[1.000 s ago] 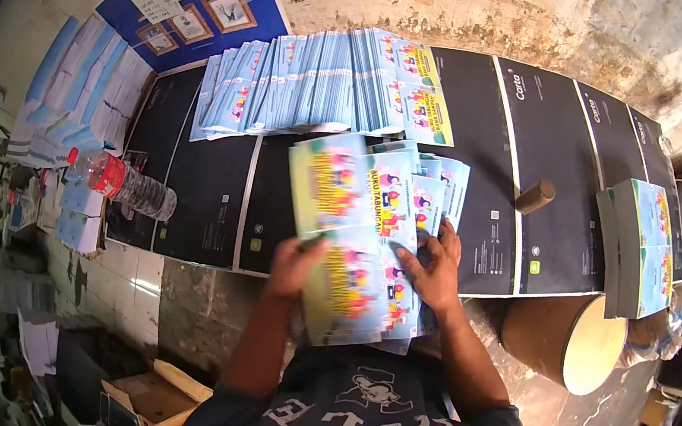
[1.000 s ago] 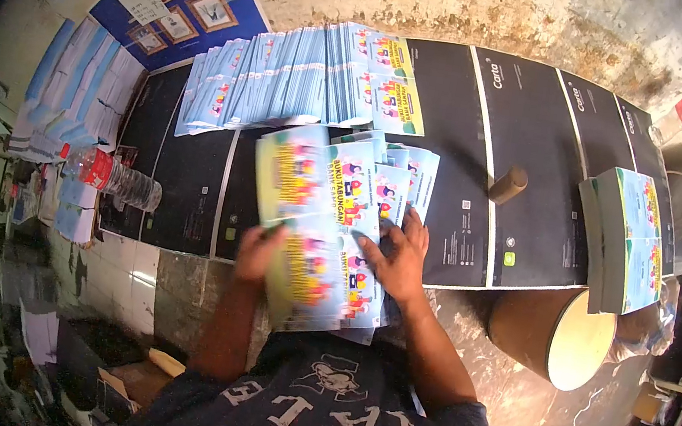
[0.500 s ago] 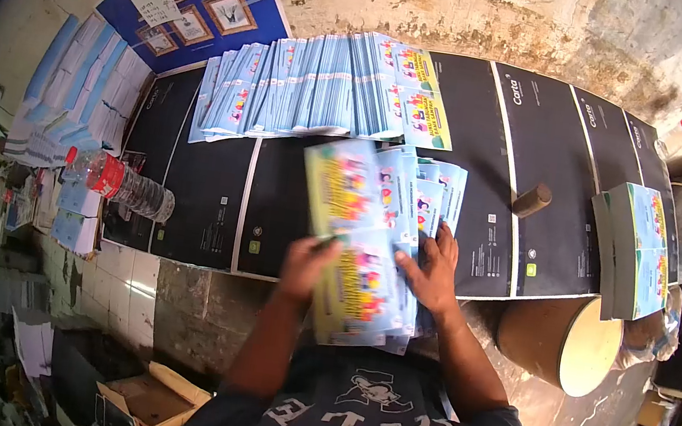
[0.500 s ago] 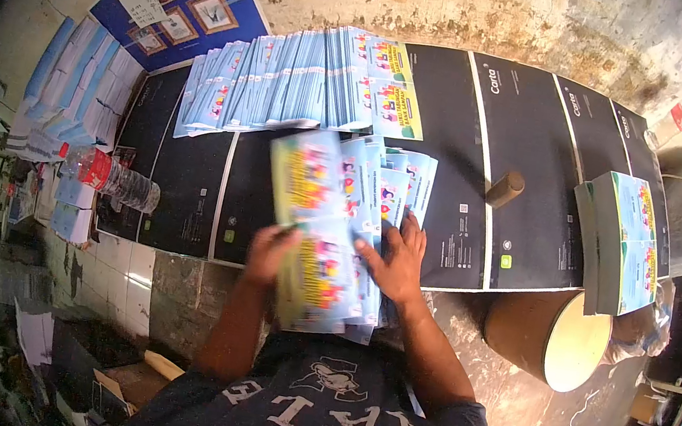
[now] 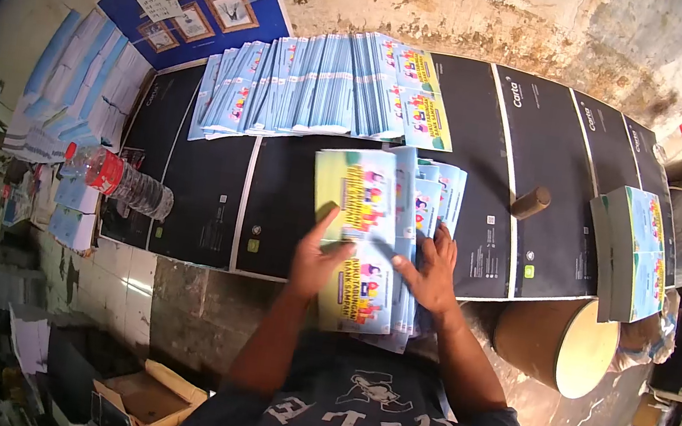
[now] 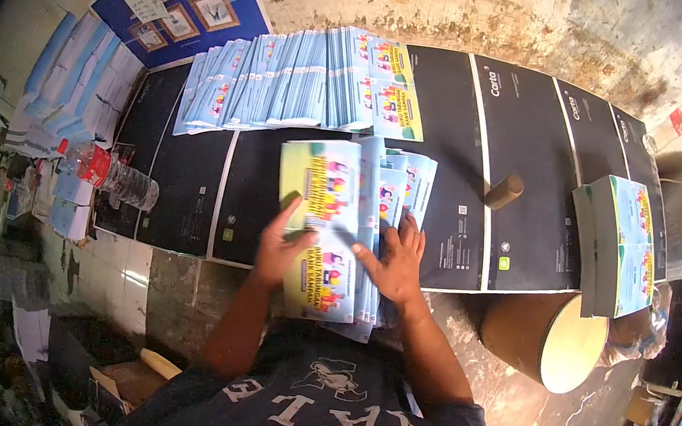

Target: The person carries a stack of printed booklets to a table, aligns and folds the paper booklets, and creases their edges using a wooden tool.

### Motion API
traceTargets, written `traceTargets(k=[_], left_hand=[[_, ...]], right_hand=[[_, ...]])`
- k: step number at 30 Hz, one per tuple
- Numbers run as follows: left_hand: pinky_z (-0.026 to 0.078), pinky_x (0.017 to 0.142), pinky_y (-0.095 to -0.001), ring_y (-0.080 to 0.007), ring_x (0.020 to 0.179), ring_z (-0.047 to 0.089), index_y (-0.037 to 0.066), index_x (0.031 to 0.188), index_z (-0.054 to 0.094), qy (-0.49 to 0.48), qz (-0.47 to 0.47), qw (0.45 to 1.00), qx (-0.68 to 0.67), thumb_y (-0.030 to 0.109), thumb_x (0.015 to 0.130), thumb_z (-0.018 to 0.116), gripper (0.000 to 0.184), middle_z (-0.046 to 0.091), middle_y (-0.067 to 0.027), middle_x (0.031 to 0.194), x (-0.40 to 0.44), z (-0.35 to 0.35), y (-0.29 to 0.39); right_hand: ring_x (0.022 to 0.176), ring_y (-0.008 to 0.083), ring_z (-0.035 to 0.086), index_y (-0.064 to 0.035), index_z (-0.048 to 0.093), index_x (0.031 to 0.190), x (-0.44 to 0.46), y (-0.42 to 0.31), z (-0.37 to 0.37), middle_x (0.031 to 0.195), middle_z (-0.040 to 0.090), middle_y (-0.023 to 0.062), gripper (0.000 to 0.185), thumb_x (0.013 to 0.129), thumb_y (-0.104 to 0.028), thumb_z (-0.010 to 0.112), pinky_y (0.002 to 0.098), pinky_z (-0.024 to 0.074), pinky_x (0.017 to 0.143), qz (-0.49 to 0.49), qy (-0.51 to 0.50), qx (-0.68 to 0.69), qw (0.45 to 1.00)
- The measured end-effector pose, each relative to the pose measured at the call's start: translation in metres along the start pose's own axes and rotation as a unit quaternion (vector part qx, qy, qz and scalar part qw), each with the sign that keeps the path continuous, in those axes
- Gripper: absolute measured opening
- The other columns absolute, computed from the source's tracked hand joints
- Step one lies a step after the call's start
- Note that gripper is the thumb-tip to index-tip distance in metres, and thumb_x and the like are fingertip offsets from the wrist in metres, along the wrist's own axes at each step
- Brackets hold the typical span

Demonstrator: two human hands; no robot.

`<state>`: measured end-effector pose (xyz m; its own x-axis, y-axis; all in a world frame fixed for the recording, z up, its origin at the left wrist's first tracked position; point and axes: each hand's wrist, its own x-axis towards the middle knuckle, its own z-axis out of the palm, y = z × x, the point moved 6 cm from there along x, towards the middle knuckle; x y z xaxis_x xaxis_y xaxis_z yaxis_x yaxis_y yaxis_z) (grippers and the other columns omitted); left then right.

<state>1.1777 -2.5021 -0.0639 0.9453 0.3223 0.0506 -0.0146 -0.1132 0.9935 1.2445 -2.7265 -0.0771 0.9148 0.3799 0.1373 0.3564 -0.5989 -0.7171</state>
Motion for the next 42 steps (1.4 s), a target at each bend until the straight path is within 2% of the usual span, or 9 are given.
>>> traceTargets(k=[4, 12, 16, 18, 20, 26, 31, 36, 42], left_hand=[[0.045, 0.102, -0.0303, -0.0144, 0.122, 0.053, 0.002, 0.154, 0.035, -0.026, -0.029, 0.995, -0.089, 0.005, 0.095, 0.065, 0.066, 0.054, -0.0122, 0.142, -0.001, 0.017, -0.008], [0.043, 0.108, -0.0348, -0.0229, 0.130, 0.054, 0.001, 0.156, 0.029, 0.071, -0.045, 0.947, -0.311, -0.005, 0.094, 0.051, 0.066, 0.049, -0.0192, 0.147, -0.007, -0.105, 0.004], [0.037, 0.114, -0.0389, -0.0242, 0.135, 0.049, -0.001, 0.155, 0.029, 0.049, -0.013, 0.987, -0.154, -0.006, 0.091, 0.051, 0.068, 0.047, -0.0184, 0.149, -0.007, -0.098, -0.005], [0.036, 0.114, -0.0368, -0.0216, 0.134, 0.049, 0.000, 0.155, 0.030, 0.003, 0.026, 0.991, -0.130, -0.006, 0.090, 0.055, 0.070, 0.047, -0.0138, 0.150, -0.003, -0.083, -0.035], [0.038, 0.112, -0.0364, -0.0203, 0.131, 0.050, 0.000, 0.155, 0.030, -0.015, -0.039, 0.983, -0.179, -0.005, 0.091, 0.060, 0.072, 0.048, -0.0141, 0.148, -0.006, -0.055, -0.021], [0.045, 0.105, -0.0337, -0.0170, 0.123, 0.054, 0.000, 0.154, 0.030, -0.022, -0.027, 0.988, -0.152, -0.001, 0.091, 0.070, 0.075, 0.055, -0.0127, 0.139, -0.004, 0.004, -0.004], [0.045, 0.101, -0.0317, -0.0154, 0.119, 0.056, 0.001, 0.146, 0.043, 0.011, -0.058, 0.984, -0.168, 0.007, 0.097, 0.064, 0.054, 0.059, -0.0129, 0.133, -0.003, 0.016, -0.020], [0.052, 0.082, -0.0256, -0.0096, 0.095, 0.064, -0.002, 0.120, 0.064, -0.104, -0.219, 0.944, -0.224, 0.019, 0.101, 0.062, 0.028, 0.069, -0.0076, 0.107, -0.010, 0.022, -0.026], [0.055, 0.073, -0.0284, -0.0112, 0.082, 0.067, -0.002, 0.109, 0.069, -0.028, -0.151, 0.980, -0.123, 0.022, 0.098, 0.066, 0.026, 0.072, -0.0062, 0.094, -0.008, 0.015, -0.017]], right_hand=[[0.145, 0.0470, 0.023, 0.0025, 0.059, 0.122, 0.001, 0.000, 0.002, 0.141, 0.040, 0.0336, 0.078, 0.079, -0.061, 0.075, 0.0619, 0.0130, 0.116, 0.000, -0.008, -0.032, 0.999], [0.145, 0.0470, 0.023, 0.0010, 0.057, 0.123, -0.003, 0.002, 0.002, 0.143, 0.039, 0.0338, 0.072, 0.077, -0.049, 0.080, 0.0612, 0.0112, 0.117, -0.004, -0.004, -0.027, 1.000], [0.145, 0.0502, 0.023, -0.0010, 0.044, 0.140, -0.004, -0.025, -0.005, 0.151, 0.030, 0.0340, 0.087, 0.076, -0.048, 0.081, 0.0658, 0.0158, 0.115, -0.024, 0.012, -0.088, 0.996], [0.146, 0.0506, 0.022, -0.0088, 0.040, 0.149, -0.005, -0.034, -0.008, 0.156, 0.025, 0.0320, 0.087, 0.080, -0.045, 0.078, 0.0682, 0.0159, 0.115, -0.077, 0.040, -0.160, 0.983], [0.151, 0.0423, 0.019, -0.0228, 0.051, 0.145, -0.007, -0.035, 0.007, 0.163, 0.025, 0.0151, 0.059, 0.090, -0.034, 0.066, 0.0688, 0.0135, 0.116, -0.179, -0.075, -0.228, 0.954], [0.153, 0.0378, 0.013, -0.0046, 0.073, 0.113, 0.014, -0.019, -0.005, 0.159, 0.034, 0.0145, 0.045, 0.099, -0.043, 0.056, 0.0585, 0.0017, 0.120, -0.062, -0.131, 0.057, 0.988], [0.152, 0.0379, 0.018, -0.0022, 0.073, 0.112, 0.015, -0.011, -0.001, 0.152, 0.044, 0.0190, 0.047, 0.091, -0.044, 0.070, 0.0578, 0.0043, 0.120, -0.033, -0.086, 0.103, 0.990], [0.151, 0.0386, 0.022, -0.0036, 0.071, 0.118, 0.013, -0.012, 0.000, 0.148, 0.048, 0.0188, 0.049, 0.090, -0.044, 0.071, 0.0581, 0.0065, 0.120, -0.059, -0.081, 0.068, 0.993], [0.150, 0.0405, 0.022, 0.0007, 0.068, 0.120, 0.016, -0.018, -0.003, 0.148, 0.047, 0.0210, 0.055, 0.091, -0.046, 0.068, 0.0593, 0.0069, 0.119, -0.068, -0.076, 0.079, 0.992]])
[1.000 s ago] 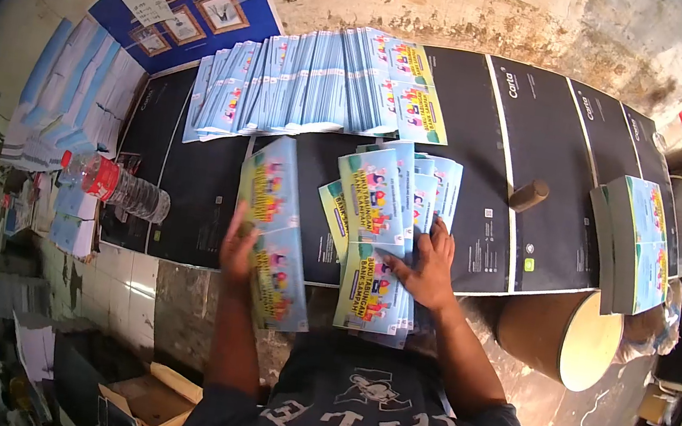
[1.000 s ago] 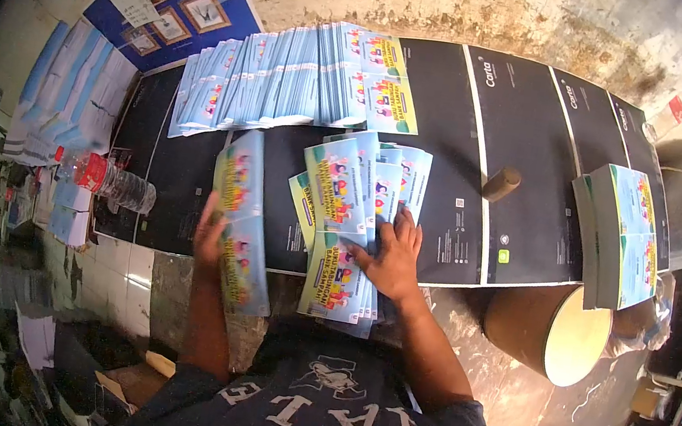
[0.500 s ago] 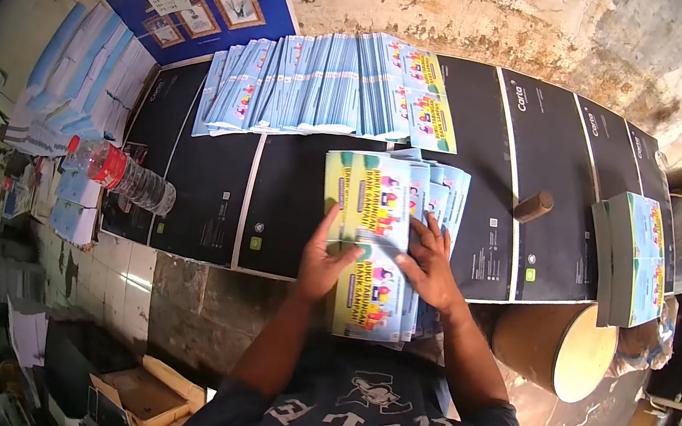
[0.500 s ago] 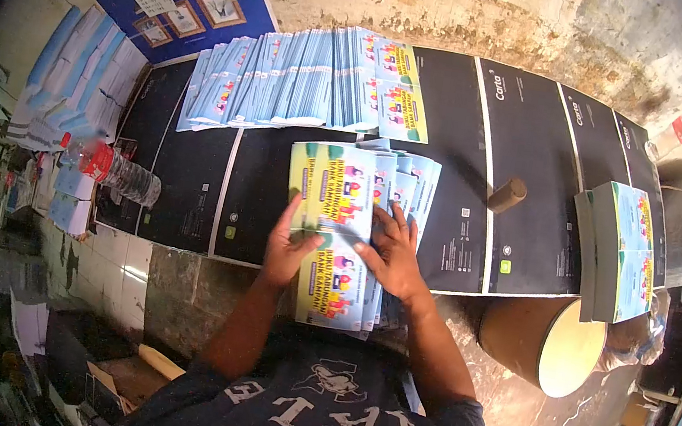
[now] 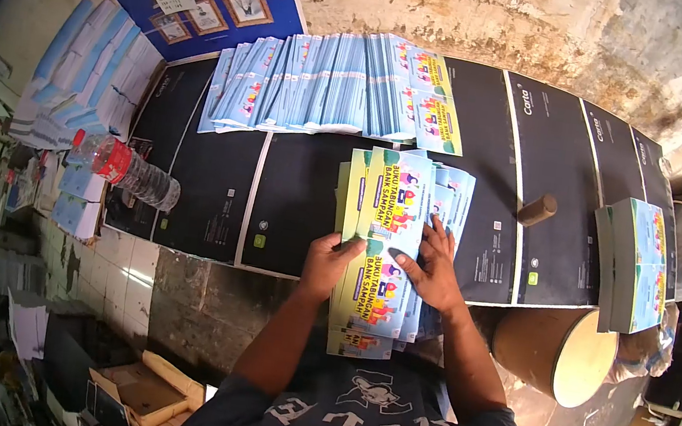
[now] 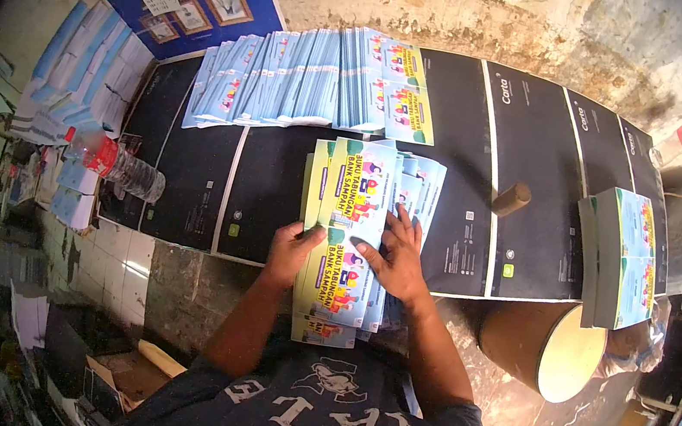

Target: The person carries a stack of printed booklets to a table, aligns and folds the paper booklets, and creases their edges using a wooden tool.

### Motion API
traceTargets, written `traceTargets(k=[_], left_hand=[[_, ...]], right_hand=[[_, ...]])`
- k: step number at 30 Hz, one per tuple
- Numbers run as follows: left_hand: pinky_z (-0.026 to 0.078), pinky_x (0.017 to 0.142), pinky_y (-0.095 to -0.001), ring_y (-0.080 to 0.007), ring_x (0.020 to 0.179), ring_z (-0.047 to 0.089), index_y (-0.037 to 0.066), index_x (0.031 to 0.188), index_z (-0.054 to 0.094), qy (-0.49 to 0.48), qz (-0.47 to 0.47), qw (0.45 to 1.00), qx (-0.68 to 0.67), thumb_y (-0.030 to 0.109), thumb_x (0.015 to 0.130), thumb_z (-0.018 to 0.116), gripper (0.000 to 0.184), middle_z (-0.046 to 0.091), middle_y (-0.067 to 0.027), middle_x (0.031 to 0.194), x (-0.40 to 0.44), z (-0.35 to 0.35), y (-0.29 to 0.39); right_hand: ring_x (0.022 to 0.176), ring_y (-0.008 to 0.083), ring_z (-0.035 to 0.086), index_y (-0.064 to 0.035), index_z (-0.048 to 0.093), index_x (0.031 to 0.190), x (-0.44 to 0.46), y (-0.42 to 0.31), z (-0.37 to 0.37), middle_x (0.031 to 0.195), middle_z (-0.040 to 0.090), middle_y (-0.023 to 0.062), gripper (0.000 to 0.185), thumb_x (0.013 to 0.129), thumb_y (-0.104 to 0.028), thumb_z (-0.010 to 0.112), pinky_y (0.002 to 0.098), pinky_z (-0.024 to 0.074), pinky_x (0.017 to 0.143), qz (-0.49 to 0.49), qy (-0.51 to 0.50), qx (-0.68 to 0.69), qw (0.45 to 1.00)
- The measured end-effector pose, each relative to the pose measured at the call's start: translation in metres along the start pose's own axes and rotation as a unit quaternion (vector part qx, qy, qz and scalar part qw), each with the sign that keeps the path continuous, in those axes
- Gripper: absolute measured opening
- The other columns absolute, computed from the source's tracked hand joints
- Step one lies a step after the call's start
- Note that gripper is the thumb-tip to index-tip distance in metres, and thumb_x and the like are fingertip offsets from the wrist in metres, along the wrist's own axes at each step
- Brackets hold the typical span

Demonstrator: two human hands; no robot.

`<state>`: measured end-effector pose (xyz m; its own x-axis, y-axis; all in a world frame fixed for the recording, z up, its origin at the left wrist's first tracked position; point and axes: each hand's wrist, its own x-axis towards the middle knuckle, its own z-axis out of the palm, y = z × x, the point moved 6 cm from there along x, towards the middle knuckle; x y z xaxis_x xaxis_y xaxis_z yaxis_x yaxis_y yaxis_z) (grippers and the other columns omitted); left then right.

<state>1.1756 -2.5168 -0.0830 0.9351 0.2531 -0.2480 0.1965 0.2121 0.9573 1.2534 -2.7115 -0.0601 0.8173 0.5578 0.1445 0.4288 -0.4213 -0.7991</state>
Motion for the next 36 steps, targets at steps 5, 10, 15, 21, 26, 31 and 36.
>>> traceTargets(k=[5, 10, 15, 21, 26, 31, 36], left_hand=[[0.054, 0.071, -0.0281, -0.0123, 0.079, 0.066, 0.002, 0.110, 0.070, 0.134, -0.039, 0.989, -0.038, 0.027, 0.098, 0.066, 0.027, 0.071, -0.0061, 0.095, -0.007, -0.085, 0.006], [0.055, 0.074, -0.0290, -0.0123, 0.081, 0.067, 0.000, 0.110, 0.070, 0.026, -0.034, 0.998, -0.047, 0.027, 0.098, 0.066, 0.029, 0.071, -0.0049, 0.094, -0.001, -0.088, 0.026], [0.050, 0.073, -0.0258, -0.0058, 0.081, 0.060, -0.004, 0.102, 0.072, 0.016, 0.010, 0.989, 0.150, 0.022, 0.093, 0.074, 0.028, 0.071, -0.0029, 0.091, 0.008, -0.003, 0.002], [0.054, 0.088, -0.0336, -0.0155, 0.097, 0.067, -0.003, 0.122, 0.065, 0.035, 0.046, 0.997, -0.048, 0.012, 0.095, 0.064, 0.030, 0.071, -0.0108, 0.111, 0.001, -0.115, 0.017], [0.047, 0.102, -0.0330, -0.0161, 0.115, 0.059, -0.001, 0.146, 0.044, 0.019, 0.114, 0.989, 0.089, 0.001, 0.091, 0.070, 0.061, 0.062, -0.0103, 0.129, 0.011, -0.041, 0.025], [0.050, 0.096, -0.0299, -0.0142, 0.111, 0.061, 0.001, 0.148, 0.041, 0.032, 0.109, 0.993, -0.016, 0.008, 0.095, 0.068, 0.059, 0.063, -0.0096, 0.128, 0.019, 0.006, 0.010], [0.051, 0.091, -0.0280, -0.0113, 0.106, 0.062, 0.001, 0.138, 0.051, 0.029, 0.044, 0.993, -0.102, 0.020, 0.102, 0.060, 0.042, 0.065, -0.0064, 0.122, 0.013, -0.002, 0.004]], right_hand=[[0.151, 0.0375, 0.021, 0.0036, 0.066, 0.117, -0.003, 0.009, 0.000, 0.149, 0.045, 0.0210, 0.047, 0.093, -0.036, 0.067, 0.0577, 0.0073, 0.120, 0.022, 0.005, -0.003, 1.000], [0.153, 0.0356, 0.017, 0.0042, 0.063, 0.122, -0.002, 0.006, 0.002, 0.151, 0.042, 0.0225, 0.049, 0.094, -0.036, 0.066, 0.0565, 0.0060, 0.121, -0.005, -0.021, -0.038, 0.999], [0.151, 0.0381, 0.019, -0.0021, 0.063, 0.128, -0.002, 0.002, 0.002, 0.149, 0.044, 0.0214, 0.056, 0.090, -0.042, 0.069, 0.0580, 0.0069, 0.121, 0.017, -0.028, -0.052, 0.998], [0.151, 0.0396, 0.018, -0.0008, 0.059, 0.133, -0.002, 0.006, -0.001, 0.150, 0.042, 0.0224, 0.061, 0.091, -0.044, 0.067, 0.0576, 0.0063, 0.121, 0.001, -0.035, -0.036, 0.999], [0.151, 0.0397, 0.017, 0.0012, 0.056, 0.136, 0.002, 0.003, 0.004, 0.151, 0.041, 0.0234, 0.071, 0.091, -0.053, 0.064, 0.0580, 0.0055, 0.121, 0.028, -0.037, -0.053, 0.998], [0.151, 0.0415, 0.016, -0.0017, 0.056, 0.138, 0.002, -0.002, 0.001, 0.151, 0.041, 0.0252, 0.077, 0.087, -0.058, 0.067, 0.0587, 0.0047, 0.120, 0.027, -0.051, -0.043, 0.997], [0.151, 0.0411, 0.016, -0.0072, 0.058, 0.138, -0.003, 0.005, 0.002, 0.152, 0.039, 0.0246, 0.074, 0.088, -0.061, 0.065, 0.0593, 0.0048, 0.120, 0.024, -0.039, -0.040, 0.998]])
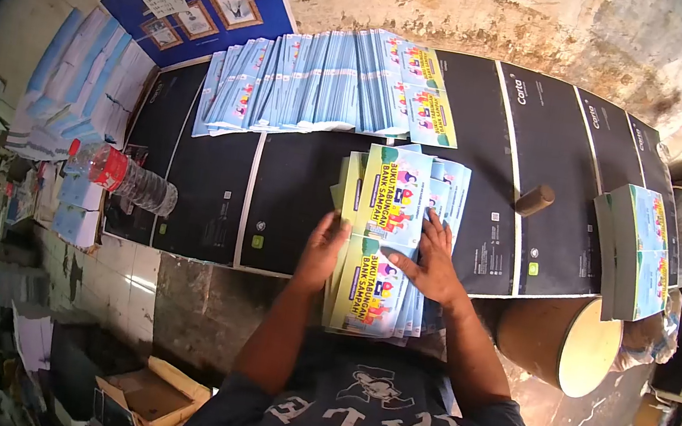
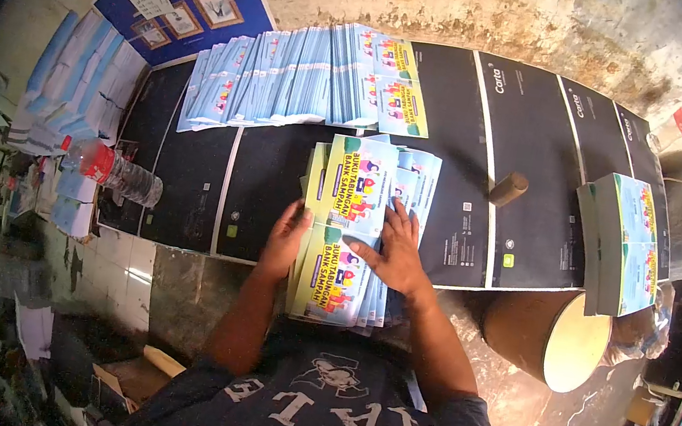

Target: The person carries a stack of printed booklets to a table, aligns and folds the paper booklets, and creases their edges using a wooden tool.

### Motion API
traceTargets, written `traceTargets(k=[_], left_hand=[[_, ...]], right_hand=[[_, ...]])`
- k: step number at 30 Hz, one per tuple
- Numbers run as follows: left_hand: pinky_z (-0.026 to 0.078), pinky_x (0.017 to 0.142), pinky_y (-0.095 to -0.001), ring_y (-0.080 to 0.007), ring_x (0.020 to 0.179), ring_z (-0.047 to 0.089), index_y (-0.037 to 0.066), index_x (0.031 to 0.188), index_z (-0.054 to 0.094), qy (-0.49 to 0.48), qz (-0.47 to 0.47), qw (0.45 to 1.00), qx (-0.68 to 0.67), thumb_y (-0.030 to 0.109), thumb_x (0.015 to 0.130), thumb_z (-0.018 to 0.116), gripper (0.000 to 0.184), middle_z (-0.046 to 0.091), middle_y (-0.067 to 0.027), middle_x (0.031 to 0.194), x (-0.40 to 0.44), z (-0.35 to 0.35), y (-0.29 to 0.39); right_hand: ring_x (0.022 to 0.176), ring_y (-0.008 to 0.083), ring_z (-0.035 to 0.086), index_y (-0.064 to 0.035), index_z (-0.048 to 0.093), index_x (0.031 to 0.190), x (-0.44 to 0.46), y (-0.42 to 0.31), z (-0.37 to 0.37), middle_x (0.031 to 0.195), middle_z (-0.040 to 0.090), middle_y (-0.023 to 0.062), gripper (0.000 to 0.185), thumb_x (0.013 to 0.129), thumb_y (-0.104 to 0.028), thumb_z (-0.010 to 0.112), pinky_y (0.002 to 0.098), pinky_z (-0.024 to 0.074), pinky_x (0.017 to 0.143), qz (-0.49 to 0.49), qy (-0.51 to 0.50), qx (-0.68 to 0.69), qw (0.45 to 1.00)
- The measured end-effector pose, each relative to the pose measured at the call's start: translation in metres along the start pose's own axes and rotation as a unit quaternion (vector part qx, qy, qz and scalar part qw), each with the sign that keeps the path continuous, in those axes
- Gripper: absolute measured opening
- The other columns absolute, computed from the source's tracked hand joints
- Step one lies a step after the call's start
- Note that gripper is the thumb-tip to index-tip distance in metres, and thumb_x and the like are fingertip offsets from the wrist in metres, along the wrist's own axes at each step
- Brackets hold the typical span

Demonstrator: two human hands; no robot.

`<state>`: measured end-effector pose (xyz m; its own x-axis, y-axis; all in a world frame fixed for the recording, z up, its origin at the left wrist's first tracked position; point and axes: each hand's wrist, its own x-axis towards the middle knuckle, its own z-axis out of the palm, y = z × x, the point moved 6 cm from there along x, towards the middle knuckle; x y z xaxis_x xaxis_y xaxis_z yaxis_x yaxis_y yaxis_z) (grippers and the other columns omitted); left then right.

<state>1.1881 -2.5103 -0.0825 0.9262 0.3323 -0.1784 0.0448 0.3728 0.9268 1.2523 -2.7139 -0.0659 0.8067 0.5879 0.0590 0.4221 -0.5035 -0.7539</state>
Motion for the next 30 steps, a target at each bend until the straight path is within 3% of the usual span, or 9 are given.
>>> traceTargets(k=[2, 4, 6, 10, 16, 21, 24, 27, 30], left_hand=[[0.050, 0.087, -0.0278, -0.0094, 0.101, 0.061, 0.003, 0.130, 0.056, -0.029, -0.074, 0.995, 0.060, 0.020, 0.102, 0.061, 0.033, 0.066, -0.0036, 0.114, -0.003, -0.004, -0.012], [0.049, 0.085, -0.0277, -0.0083, 0.098, 0.059, 0.005, 0.125, 0.059, -0.071, -0.051, 0.996, 0.021, 0.017, 0.101, 0.062, 0.027, 0.066, -0.0018, 0.107, -0.007, 0.002, -0.003], [0.051, 0.084, -0.0281, -0.0091, 0.096, 0.061, 0.005, 0.123, 0.060, -0.018, 0.006, 0.991, 0.133, 0.015, 0.100, 0.063, 0.025, 0.067, -0.0025, 0.107, 0.000, -0.042, 0.004], [0.053, 0.083, -0.0306, -0.0118, 0.093, 0.064, 0.005, 0.116, 0.063, 0.069, 0.016, 0.994, -0.084, 0.010, 0.098, 0.062, 0.019, 0.068, -0.0033, 0.107, -0.018, -0.061, 0.099], [0.052, 0.079, -0.0269, -0.0090, 0.088, 0.063, 0.004, 0.110, 0.067, 0.015, 0.014, 0.977, 0.213, 0.012, 0.091, 0.073, 0.021, 0.070, -0.0019, 0.098, 0.011, -0.020, 0.009], [0.054, 0.075, -0.0264, -0.0096, 0.086, 0.066, 0.000, 0.109, 0.067, -0.024, 0.037, 0.991, 0.127, 0.009, 0.090, 0.075, 0.023, 0.072, -0.0060, 0.101, 0.009, 0.005, -0.002], [0.053, 0.080, -0.0268, -0.0097, 0.089, 0.065, 0.000, 0.113, 0.067, 0.005, 0.019, 0.974, 0.227, 0.009, 0.091, 0.073, 0.024, 0.072, -0.0063, 0.101, 0.010, 0.003, -0.001], [0.051, 0.088, -0.0292, -0.0113, 0.098, 0.064, 0.001, 0.119, 0.066, 0.053, 0.137, 0.959, 0.241, 0.013, 0.097, 0.066, 0.025, 0.071, -0.0079, 0.108, 0.018, -0.051, -0.001], [0.058, 0.088, -0.0348, -0.0176, 0.101, 0.067, 0.001, 0.129, 0.060, 0.067, 0.089, 0.994, 0.015, 0.007, 0.100, 0.057, 0.031, 0.068, -0.0119, 0.116, 0.003, -0.085, 0.073]], right_hand=[[0.151, 0.0419, 0.017, -0.0086, 0.060, 0.136, 0.002, -0.009, -0.004, 0.152, 0.040, 0.0243, 0.071, 0.087, -0.059, 0.067, 0.0595, 0.0047, 0.120, -0.016, 0.007, 0.011, 1.000], [0.151, 0.0418, 0.017, -0.0104, 0.060, 0.136, 0.004, -0.008, -0.002, 0.151, 0.040, 0.0241, 0.069, 0.085, -0.055, 0.070, 0.0603, 0.0066, 0.119, -0.019, -0.006, 0.002, 1.000], [0.151, 0.0414, 0.017, -0.0070, 0.056, 0.139, 0.003, -0.008, -0.003, 0.151, 0.040, 0.0241, 0.072, 0.085, -0.052, 0.072, 0.0597, 0.0067, 0.120, -0.031, -0.007, -0.001, 0.999], [0.151, 0.0412, 0.017, 0.0059, 0.045, 0.141, -0.003, 0.000, 0.000, 0.151, 0.037, 0.0256, 0.077, 0.086, -0.040, 0.072, 0.0581, 0.0074, 0.121, -0.062, 0.007, -0.047, 0.997], [0.151, 0.0411, 0.017, 0.0068, 0.054, 0.134, 0.001, -0.001, 0.004, 0.150, 0.039, 0.0261, 0.072, 0.093, -0.052, 0.063, 0.0571, 0.0067, 0.121, -0.032, 0.002, -0.033, 0.999], [0.151, 0.0410, 0.015, 0.0114, 0.057, 0.127, 0.000, 0.003, 0.003, 0.150, 0.039, 0.0292, 0.073, 0.093, -0.054, 0.061, 0.0572, 0.0064, 0.121, -0.016, -0.003, -0.040, 0.999], [0.151, 0.0414, 0.016, 0.0107, 0.055, 0.130, 0.001, -0.001, 0.003, 0.150, 0.038, 0.0294, 0.080, 0.091, -0.059, 0.061, 0.0574, 0.0060, 0.121, -0.026, -0.001, -0.049, 0.998], [0.151, 0.0406, 0.015, 0.0067, 0.055, 0.133, 0.003, -0.004, 0.000, 0.150, 0.039, 0.0263, 0.070, 0.092, -0.049, 0.064, 0.0567, 0.0059, 0.121, -0.013, -0.004, -0.018, 1.000], [0.152, 0.0398, 0.013, 0.0026, 0.054, 0.135, -0.002, 0.008, 0.004, 0.151, 0.039, 0.0216, 0.062, 0.088, -0.036, 0.068, 0.0567, 0.0056, 0.121, -0.024, 0.002, -0.013, 1.000]])
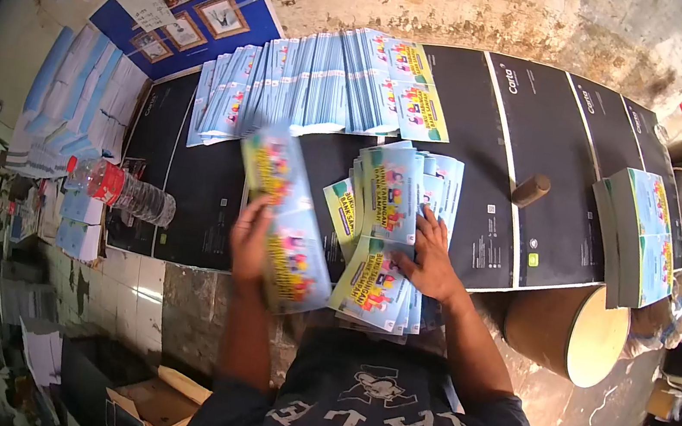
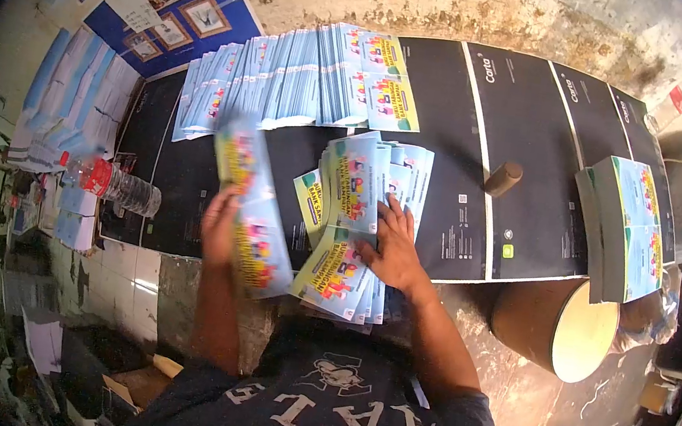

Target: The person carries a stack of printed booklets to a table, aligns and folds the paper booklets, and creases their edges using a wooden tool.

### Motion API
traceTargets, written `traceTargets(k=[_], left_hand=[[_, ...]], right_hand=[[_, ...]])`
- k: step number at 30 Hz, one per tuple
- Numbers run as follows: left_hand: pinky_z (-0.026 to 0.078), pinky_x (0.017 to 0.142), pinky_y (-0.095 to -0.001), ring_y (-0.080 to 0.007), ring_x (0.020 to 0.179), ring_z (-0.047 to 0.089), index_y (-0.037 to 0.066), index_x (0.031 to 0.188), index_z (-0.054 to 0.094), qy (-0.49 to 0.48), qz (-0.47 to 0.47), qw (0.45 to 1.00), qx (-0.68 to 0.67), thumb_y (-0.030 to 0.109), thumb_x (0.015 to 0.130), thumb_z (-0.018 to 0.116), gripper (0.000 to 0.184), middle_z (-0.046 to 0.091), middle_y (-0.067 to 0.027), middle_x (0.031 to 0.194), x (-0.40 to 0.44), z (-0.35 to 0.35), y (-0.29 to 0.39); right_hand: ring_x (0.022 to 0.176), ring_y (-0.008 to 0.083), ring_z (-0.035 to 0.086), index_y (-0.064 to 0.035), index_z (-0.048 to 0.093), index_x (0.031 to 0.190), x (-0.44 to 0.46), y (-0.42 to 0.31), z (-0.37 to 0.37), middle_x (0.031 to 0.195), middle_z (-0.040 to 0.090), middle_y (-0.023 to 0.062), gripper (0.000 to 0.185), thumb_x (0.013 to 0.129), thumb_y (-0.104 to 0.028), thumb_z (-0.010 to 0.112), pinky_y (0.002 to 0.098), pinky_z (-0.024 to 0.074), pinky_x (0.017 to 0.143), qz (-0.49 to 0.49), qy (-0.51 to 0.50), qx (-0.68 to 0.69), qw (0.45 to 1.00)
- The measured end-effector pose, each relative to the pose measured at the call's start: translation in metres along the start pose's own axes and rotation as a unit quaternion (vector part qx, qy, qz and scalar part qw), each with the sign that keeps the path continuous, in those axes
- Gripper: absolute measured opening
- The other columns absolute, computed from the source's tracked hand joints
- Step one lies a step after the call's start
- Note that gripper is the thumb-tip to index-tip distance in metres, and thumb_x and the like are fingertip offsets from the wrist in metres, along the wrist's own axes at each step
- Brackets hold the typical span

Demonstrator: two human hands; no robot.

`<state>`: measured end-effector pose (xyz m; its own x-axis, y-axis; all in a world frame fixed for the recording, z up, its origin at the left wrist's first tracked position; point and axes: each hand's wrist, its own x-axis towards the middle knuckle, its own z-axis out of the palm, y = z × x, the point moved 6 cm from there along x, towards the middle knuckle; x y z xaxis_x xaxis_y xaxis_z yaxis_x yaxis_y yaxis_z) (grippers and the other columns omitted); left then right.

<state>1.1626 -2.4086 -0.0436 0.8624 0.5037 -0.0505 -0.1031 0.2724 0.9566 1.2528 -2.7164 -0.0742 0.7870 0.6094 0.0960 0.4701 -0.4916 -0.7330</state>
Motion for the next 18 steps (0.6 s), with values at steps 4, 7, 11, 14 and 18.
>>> traceTargets(k=[4, 7, 11, 14, 18], left_hand=[[0.056, 0.093, -0.0387, -0.0237, 0.109, 0.065, 0.000, 0.147, 0.041, -0.105, -0.016, 0.994, 0.034, 0.006, 0.095, 0.062, 0.056, 0.062, -0.0152, 0.129, -0.015, 0.048, 0.008], [0.037, 0.111, -0.0490, -0.0380, 0.134, 0.044, 0.002, 0.152, 0.035, -0.123, 0.089, 0.931, 0.333, 0.013, 0.089, 0.070, 0.073, 0.044, -0.0225, 0.146, -0.036, 0.087, -0.063], [0.025, 0.118, -0.0525, -0.0453, 0.147, 0.021, 0.006, 0.155, 0.032, -0.089, 0.148, 0.905, 0.389, 0.013, 0.088, 0.069, 0.077, 0.022, -0.0291, 0.159, -0.043, 0.091, -0.074], [0.021, 0.120, -0.0515, -0.0462, 0.150, 0.017, 0.009, 0.155, 0.035, -0.064, 0.148, 0.900, 0.405, 0.009, 0.089, 0.062, 0.071, 0.015, -0.0303, 0.161, -0.041, 0.083, -0.067], [0.019, 0.121, -0.0492, -0.0453, 0.151, 0.017, 0.009, 0.153, 0.040, -0.105, 0.154, 0.918, 0.350, 0.005, 0.088, 0.053, 0.066, 0.013, -0.0315, 0.162, -0.041, 0.083, -0.069]], right_hand=[[0.151, 0.0407, 0.015, 0.0041, 0.051, 0.136, 0.003, -0.005, 0.003, 0.150, 0.039, 0.0223, 0.067, 0.083, -0.031, 0.072, 0.0587, 0.0067, 0.121, -0.024, 0.010, -0.039, 0.999], [0.149, 0.0459, 0.018, 0.0070, 0.045, 0.135, -0.002, -0.007, 0.006, 0.148, 0.037, 0.0252, 0.076, 0.072, -0.023, 0.075, 0.0630, 0.0131, 0.119, -0.058, 0.046, -0.114, 0.991], [0.149, 0.0465, 0.017, 0.0070, 0.017, 0.154, -0.006, -0.025, -0.022, 0.160, 0.016, 0.0327, 0.099, 0.089, -0.048, 0.068, 0.0571, 0.0142, 0.120, -0.056, 0.104, 0.056, 0.991], [0.152, 0.0365, 0.017, 0.0060, 0.013, 0.156, -0.005, 0.006, -0.066, 0.162, 0.016, 0.0307, 0.092, 0.097, -0.048, 0.059, 0.0458, 0.0162, 0.123, 0.047, 0.214, 0.150, 0.964], [0.151, 0.0338, 0.022, 0.0051, 0.013, 0.157, 0.026, 0.055, -0.040, 0.162, 0.020, 0.0283, 0.083, 0.103, -0.046, 0.049, 0.0376, 0.0202, 0.122, 0.166, 0.211, 0.273, 0.924]])
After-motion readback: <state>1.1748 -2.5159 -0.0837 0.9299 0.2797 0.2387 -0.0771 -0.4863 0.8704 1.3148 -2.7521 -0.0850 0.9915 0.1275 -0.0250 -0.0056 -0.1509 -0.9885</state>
